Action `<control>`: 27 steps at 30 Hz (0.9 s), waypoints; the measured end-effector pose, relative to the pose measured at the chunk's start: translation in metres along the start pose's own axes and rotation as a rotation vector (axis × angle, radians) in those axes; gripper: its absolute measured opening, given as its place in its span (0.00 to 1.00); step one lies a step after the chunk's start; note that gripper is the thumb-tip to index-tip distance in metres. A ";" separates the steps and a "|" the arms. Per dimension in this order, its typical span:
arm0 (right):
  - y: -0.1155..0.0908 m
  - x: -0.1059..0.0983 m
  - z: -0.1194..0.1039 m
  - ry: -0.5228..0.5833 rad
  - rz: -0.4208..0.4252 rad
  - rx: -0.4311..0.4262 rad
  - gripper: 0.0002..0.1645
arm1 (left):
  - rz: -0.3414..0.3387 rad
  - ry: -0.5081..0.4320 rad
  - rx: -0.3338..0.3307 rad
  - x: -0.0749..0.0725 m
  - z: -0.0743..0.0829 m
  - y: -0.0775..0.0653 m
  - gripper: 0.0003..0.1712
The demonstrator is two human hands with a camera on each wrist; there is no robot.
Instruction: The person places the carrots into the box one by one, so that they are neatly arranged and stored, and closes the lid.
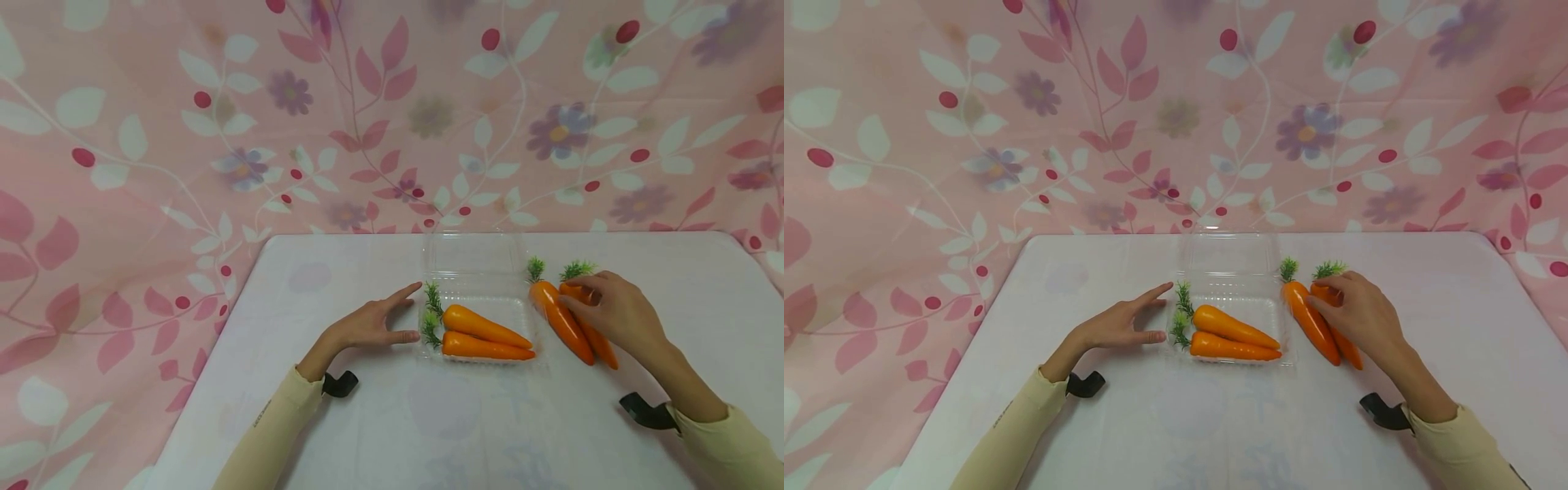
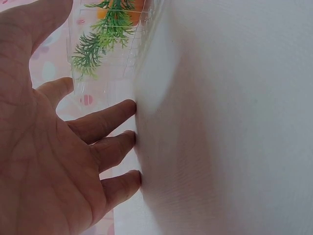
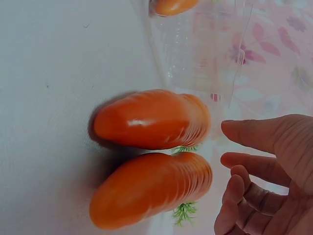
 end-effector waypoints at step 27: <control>-0.004 0.000 0.024 -0.062 -0.036 0.118 0.33 | 0.001 0.007 -0.010 -0.001 0.001 -0.001 0.54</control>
Point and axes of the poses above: each hand's wrist, its own y-axis towards the middle knuckle, its own x-axis out of the palm, z = x × y, the point moved 10 cm from there along y, towards the middle knuckle
